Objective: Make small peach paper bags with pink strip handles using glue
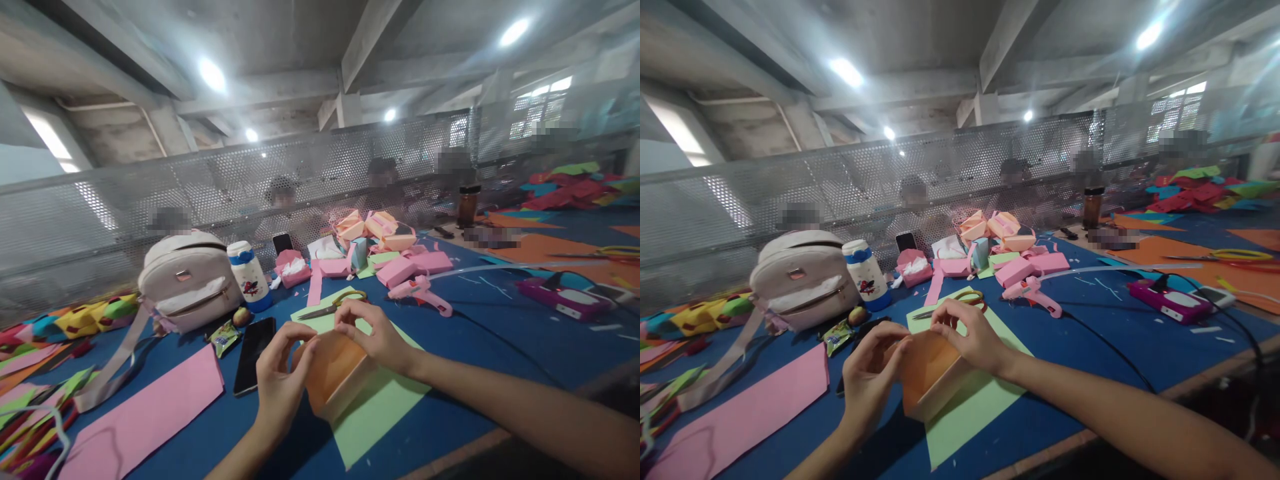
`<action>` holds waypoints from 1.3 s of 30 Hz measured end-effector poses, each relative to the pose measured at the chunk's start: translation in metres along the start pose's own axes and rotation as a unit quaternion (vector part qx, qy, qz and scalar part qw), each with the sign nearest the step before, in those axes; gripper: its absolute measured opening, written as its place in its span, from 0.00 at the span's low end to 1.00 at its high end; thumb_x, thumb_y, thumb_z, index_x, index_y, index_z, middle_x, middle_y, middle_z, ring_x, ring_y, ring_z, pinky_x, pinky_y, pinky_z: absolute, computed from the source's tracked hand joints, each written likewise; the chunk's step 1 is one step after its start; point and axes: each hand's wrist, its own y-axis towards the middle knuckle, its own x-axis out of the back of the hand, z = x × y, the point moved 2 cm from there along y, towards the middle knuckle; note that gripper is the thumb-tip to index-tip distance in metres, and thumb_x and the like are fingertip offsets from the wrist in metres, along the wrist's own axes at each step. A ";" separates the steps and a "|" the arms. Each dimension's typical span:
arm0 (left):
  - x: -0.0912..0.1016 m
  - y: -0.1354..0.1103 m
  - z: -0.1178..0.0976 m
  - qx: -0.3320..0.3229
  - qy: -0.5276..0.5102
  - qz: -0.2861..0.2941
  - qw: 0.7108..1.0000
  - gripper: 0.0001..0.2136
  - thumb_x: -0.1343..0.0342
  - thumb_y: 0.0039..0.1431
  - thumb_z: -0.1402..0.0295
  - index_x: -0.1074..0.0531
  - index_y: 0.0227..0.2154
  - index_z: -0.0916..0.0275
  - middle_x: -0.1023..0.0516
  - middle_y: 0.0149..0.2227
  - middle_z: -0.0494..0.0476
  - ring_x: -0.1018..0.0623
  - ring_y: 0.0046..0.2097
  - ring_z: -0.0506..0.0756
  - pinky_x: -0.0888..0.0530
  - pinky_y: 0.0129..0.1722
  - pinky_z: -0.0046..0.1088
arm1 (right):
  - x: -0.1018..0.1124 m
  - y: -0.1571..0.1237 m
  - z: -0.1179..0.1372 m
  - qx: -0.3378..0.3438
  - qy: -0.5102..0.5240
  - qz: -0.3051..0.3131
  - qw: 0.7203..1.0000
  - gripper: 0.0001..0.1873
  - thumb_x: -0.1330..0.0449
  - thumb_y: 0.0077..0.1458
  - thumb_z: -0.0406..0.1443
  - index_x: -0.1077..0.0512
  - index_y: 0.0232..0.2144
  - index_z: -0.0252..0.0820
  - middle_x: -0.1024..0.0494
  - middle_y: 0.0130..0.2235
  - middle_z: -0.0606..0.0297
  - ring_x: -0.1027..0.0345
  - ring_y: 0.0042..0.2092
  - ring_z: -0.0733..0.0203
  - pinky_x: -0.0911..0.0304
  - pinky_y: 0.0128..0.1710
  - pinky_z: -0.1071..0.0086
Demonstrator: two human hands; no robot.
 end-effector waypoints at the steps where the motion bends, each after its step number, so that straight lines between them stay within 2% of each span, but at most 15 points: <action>1: 0.000 0.000 0.000 0.000 -0.005 0.001 1.000 0.02 0.41 0.61 0.72 0.25 0.33 0.61 0.25 0.33 0.53 0.24 0.37 0.51 0.26 0.37 0.21 | 0.000 0.000 0.000 0.002 -0.002 0.001 1.000 0.11 0.42 0.64 0.41 0.30 0.31 0.42 0.30 0.30 0.67 0.38 0.32 0.63 0.41 0.33 0.70; 5: 0.000 0.000 0.001 0.006 -0.013 -0.009 1.000 0.03 0.43 0.62 0.72 0.26 0.32 0.60 0.26 0.33 0.52 0.25 0.37 0.50 0.27 0.37 0.20 | -0.001 0.001 0.002 -0.004 0.002 -0.003 1.000 0.10 0.41 0.62 0.40 0.29 0.30 0.41 0.29 0.30 0.67 0.38 0.32 0.64 0.41 0.33 0.71; 8: -0.001 0.002 0.005 0.038 -0.009 -0.025 0.999 0.02 0.42 0.61 0.70 0.26 0.37 0.59 0.24 0.36 0.53 0.23 0.40 0.52 0.27 0.41 0.21 | 0.001 0.002 -0.001 -0.059 0.025 -0.026 0.998 0.12 0.39 0.60 0.42 0.28 0.28 0.40 0.28 0.28 0.67 0.36 0.31 0.64 0.40 0.33 0.71; 11: -0.003 0.002 0.013 0.106 -0.022 -0.015 0.994 0.13 0.38 0.58 0.66 0.28 0.46 0.59 0.23 0.41 0.55 0.23 0.43 0.54 0.26 0.41 0.24 | 0.005 0.005 -0.009 -0.120 0.065 -0.044 0.990 0.15 0.36 0.56 0.45 0.27 0.26 0.40 0.27 0.27 0.66 0.34 0.31 0.62 0.39 0.33 0.70; 13: -0.007 0.001 0.019 0.169 -0.040 0.019 0.985 0.14 0.37 0.56 0.63 0.27 0.43 0.61 0.22 0.38 0.55 0.23 0.39 0.54 0.27 0.36 0.24 | 0.007 0.008 -0.018 -0.141 0.088 -0.051 0.985 0.17 0.37 0.55 0.48 0.26 0.26 0.40 0.25 0.28 0.65 0.33 0.32 0.61 0.39 0.34 0.69; 16: -0.016 -0.004 0.023 0.238 -0.067 0.102 0.964 0.14 0.37 0.55 0.57 0.25 0.31 0.66 0.25 0.28 0.53 0.26 0.31 0.52 0.31 0.30 0.22 | 0.011 0.012 -0.032 -0.154 0.100 -0.057 0.981 0.22 0.40 0.55 0.53 0.28 0.24 0.40 0.27 0.25 0.65 0.36 0.29 0.62 0.40 0.31 0.69; 20: -0.025 -0.011 0.016 0.226 -0.093 0.212 0.946 0.18 0.37 0.54 0.56 0.29 0.22 0.67 0.31 0.22 0.50 0.32 0.27 0.49 0.36 0.28 0.21 | 0.015 0.013 -0.046 -0.161 0.091 -0.081 0.980 0.29 0.46 0.59 0.55 0.40 0.16 0.43 0.40 0.19 0.71 0.48 0.23 0.66 0.48 0.25 0.70; 22: -0.027 -0.014 0.012 0.224 -0.103 0.248 0.937 0.19 0.38 0.55 0.55 0.30 0.20 0.67 0.33 0.22 0.50 0.34 0.27 0.49 0.36 0.28 0.21 | 0.016 0.012 -0.048 -0.163 0.082 -0.085 0.980 0.28 0.48 0.60 0.53 0.43 0.16 0.43 0.43 0.20 0.72 0.50 0.23 0.66 0.49 0.25 0.70; 26: -0.029 -0.019 0.012 0.265 -0.136 0.303 0.905 0.20 0.37 0.53 0.53 0.27 0.22 0.68 0.30 0.23 0.52 0.33 0.28 0.49 0.36 0.29 0.22 | 0.011 0.012 -0.049 -0.168 0.066 -0.047 0.982 0.19 0.44 0.59 0.49 0.35 0.23 0.42 0.34 0.24 0.70 0.41 0.27 0.65 0.44 0.29 0.70; 30: -0.030 -0.022 0.019 0.293 -0.165 0.301 0.892 0.21 0.35 0.50 0.51 0.25 0.25 0.69 0.29 0.24 0.52 0.33 0.28 0.49 0.36 0.30 0.22 | 0.001 0.015 -0.057 -0.179 0.036 0.010 0.983 0.14 0.39 0.54 0.44 0.25 0.27 0.39 0.23 0.30 0.63 0.31 0.34 0.60 0.38 0.34 0.69; 36: -0.029 -0.023 0.023 0.309 -0.186 0.279 0.890 0.23 0.32 0.46 0.49 0.26 0.22 0.68 0.30 0.22 0.51 0.34 0.26 0.48 0.38 0.27 0.22 | -0.015 0.033 -0.075 -0.197 0.002 0.084 0.977 0.11 0.36 0.51 0.41 0.22 0.24 0.38 0.20 0.27 0.63 0.28 0.32 0.59 0.35 0.34 0.68; 39: -0.029 -0.022 0.023 0.312 -0.191 0.276 0.889 0.24 0.32 0.44 0.48 0.27 0.20 0.69 0.31 0.21 0.51 0.35 0.25 0.47 0.39 0.27 0.22 | -0.024 0.048 -0.086 -0.203 -0.025 0.101 0.974 0.10 0.35 0.52 0.38 0.23 0.23 0.38 0.20 0.27 0.64 0.27 0.33 0.59 0.34 0.36 0.68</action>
